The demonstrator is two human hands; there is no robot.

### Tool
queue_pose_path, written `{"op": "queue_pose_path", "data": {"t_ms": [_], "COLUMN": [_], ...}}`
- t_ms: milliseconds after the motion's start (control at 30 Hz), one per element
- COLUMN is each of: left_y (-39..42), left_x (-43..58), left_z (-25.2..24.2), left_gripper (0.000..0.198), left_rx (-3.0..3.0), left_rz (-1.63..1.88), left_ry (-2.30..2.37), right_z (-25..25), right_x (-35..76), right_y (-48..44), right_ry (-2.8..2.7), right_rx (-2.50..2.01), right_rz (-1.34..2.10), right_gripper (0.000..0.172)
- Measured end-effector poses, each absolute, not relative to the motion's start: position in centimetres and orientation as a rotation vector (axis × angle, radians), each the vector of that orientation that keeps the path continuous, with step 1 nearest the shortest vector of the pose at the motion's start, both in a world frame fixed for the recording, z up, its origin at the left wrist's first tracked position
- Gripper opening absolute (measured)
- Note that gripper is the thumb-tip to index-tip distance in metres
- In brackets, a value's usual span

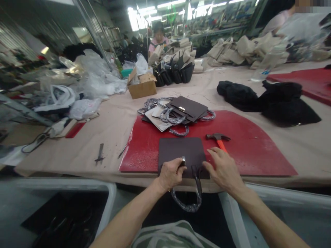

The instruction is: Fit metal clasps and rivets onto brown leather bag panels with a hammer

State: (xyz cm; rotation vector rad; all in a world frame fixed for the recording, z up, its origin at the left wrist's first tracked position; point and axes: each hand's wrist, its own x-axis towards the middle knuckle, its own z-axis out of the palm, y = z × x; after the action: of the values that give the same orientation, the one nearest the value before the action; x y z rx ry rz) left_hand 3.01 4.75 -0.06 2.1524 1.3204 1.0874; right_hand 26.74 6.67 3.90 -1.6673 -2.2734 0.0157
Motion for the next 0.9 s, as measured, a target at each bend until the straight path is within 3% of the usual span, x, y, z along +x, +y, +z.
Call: {"op": "queue_pose_path", "data": {"t_ms": [100, 200, 367, 633, 900], "left_y": [4.9, 5.7, 7.7, 8.0, 8.5], "left_x": [3.3, 3.0, -2.3, -13.0, -19.9], "left_z": [0.1, 0.4, 1.4, 3.1, 4.5], "left_gripper": [0.007, 0.014, 0.032, 0.032, 0.019], "left_rx": [1.974, 1.418, 0.977, 1.131, 1.35], "left_rz": [1.097, 1.296, 1.498, 1.259, 0.689], "left_ry": [1.312, 1.369, 1.454, 1.844, 2.419], "right_z": [2.2, 0.9, 0.6, 0.8, -1.7], "right_x": [23.4, 21.9, 22.3, 22.1, 22.8], "right_y": [5.4, 4.7, 4.8, 4.9, 6.2], "right_ry": [-2.357, -2.391, -2.383, -2.371, -2.322], "right_rx": [-1.5, -1.531, -1.527, -1.547, -1.345], "right_rz": [0.14, 0.195, 0.257, 0.199, -0.046], "right_gripper": [0.061, 0.075, 0.074, 0.072, 0.065]}}
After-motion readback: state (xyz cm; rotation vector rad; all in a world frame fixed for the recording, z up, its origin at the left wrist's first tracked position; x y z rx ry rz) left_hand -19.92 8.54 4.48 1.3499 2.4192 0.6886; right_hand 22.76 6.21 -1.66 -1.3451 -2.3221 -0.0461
